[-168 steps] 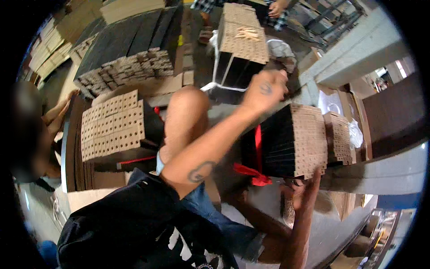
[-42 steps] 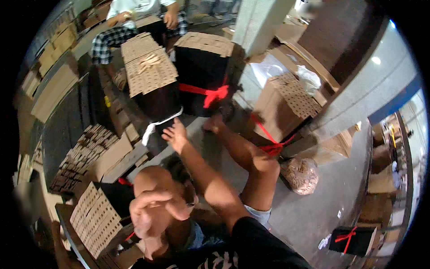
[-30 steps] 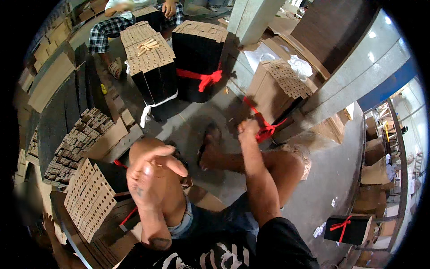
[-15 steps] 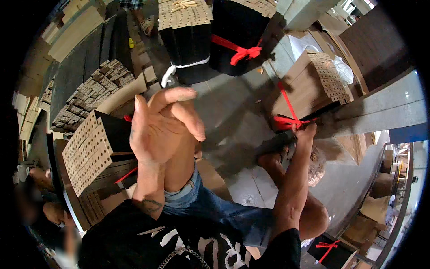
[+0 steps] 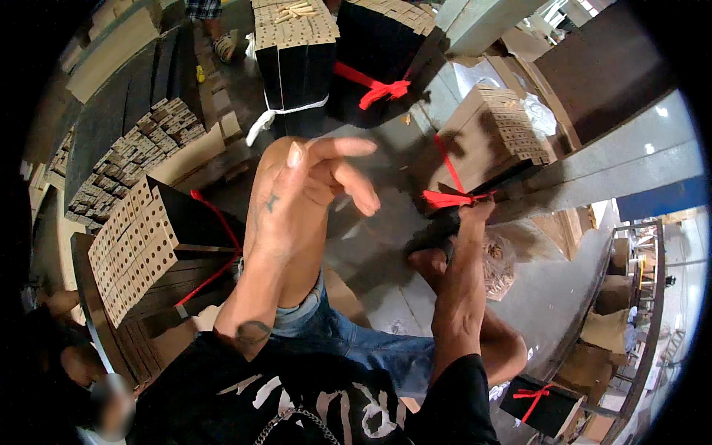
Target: The person sits on the floor and inserts small wooden pegs into the holes of a perforated cardboard sheet. They pick up pegs from a plastic bag and place them one by one into the holes, filling the sheet. The person occasionally adjusts the sheet and the bag of pegs.
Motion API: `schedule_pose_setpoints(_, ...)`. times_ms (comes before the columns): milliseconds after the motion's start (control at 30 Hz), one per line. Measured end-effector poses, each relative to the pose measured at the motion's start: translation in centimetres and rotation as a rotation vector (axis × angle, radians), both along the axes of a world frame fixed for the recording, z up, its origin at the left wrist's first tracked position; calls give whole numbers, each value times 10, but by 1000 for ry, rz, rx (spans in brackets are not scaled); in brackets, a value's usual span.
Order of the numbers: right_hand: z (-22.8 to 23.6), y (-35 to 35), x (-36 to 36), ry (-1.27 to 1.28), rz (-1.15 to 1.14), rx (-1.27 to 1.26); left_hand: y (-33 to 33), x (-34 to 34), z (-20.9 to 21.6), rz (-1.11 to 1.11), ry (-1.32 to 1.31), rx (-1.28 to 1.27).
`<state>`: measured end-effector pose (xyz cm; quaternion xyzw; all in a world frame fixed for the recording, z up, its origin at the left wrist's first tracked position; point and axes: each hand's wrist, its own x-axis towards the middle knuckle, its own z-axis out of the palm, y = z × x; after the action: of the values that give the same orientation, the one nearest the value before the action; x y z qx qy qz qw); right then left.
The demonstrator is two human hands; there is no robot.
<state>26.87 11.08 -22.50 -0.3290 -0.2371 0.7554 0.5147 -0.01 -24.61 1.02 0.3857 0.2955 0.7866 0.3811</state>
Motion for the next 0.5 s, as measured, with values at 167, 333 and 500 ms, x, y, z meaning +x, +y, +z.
schedule_pose_setpoints(167, 13, -58, -28, -12, -80, -267, 28, 27, -8, 219, 127, -96)
schedule_pose_setpoints(333, -6, -99, -48, -22, -134, -406, 133, 82, -74, 671, 464, -615)
schedule_pose_setpoints(500, -31, -161, -87, -95, -89, -448, 110, 9, -132, 444, -175, -595)
